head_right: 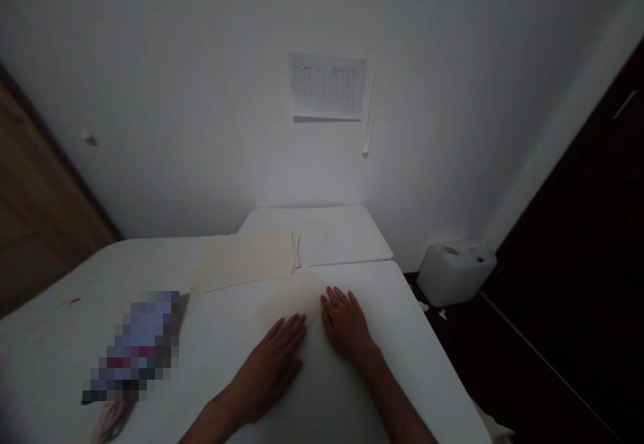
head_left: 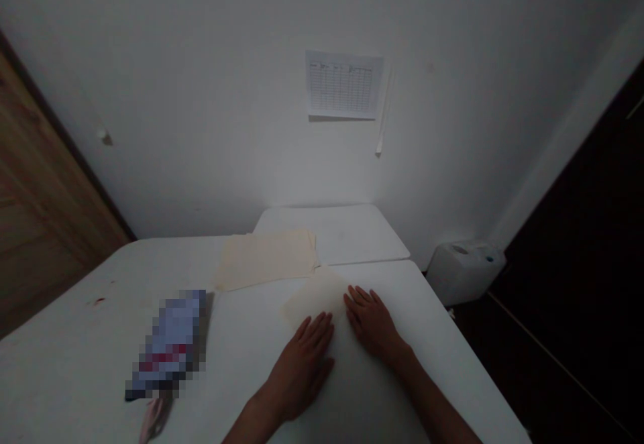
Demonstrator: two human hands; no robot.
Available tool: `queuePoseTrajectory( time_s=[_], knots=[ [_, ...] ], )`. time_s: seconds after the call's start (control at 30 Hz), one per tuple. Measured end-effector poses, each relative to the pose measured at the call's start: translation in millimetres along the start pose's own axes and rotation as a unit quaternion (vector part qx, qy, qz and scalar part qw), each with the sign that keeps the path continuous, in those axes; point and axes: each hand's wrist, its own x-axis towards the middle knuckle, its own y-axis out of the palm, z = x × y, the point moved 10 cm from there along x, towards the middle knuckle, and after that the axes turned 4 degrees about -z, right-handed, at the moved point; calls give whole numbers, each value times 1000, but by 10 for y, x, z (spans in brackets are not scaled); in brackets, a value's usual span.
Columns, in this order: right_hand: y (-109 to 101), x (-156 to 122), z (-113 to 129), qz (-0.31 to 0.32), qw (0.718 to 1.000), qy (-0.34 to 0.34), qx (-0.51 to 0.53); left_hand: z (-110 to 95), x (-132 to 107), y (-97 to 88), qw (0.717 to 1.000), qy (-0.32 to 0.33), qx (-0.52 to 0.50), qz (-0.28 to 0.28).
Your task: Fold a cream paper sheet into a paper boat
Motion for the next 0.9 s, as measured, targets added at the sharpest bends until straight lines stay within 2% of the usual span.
queuePoseTrajectory(
  time_s=[0.1, 0.17, 0.43, 0.53, 0.67, 0.9],
  knots=[
    [-19, 4, 2, -3, 1000, 3, 0, -37, 28, 33, 999, 3, -21, 31],
    [-23, 8, 1, 0, 1000, 7, -2, -38, 7, 1, 999, -2, -34, 29],
    [-9, 16, -13, 5, 1000, 11, 3, -74, -331, -251, 998, -7, -58, 28],
    [8, 19, -15, 5, 1000, 10, 7, -75, -379, -347, 998, -14, -65, 4],
    [13, 32, -20, -2, 1000, 6, 11, -7, -231, -364, 996, -37, -66, -42],
    [43, 128, -118, -6, 998, -25, 54, 286, 229, -192, 991, -75, -20, -111]
  ],
)
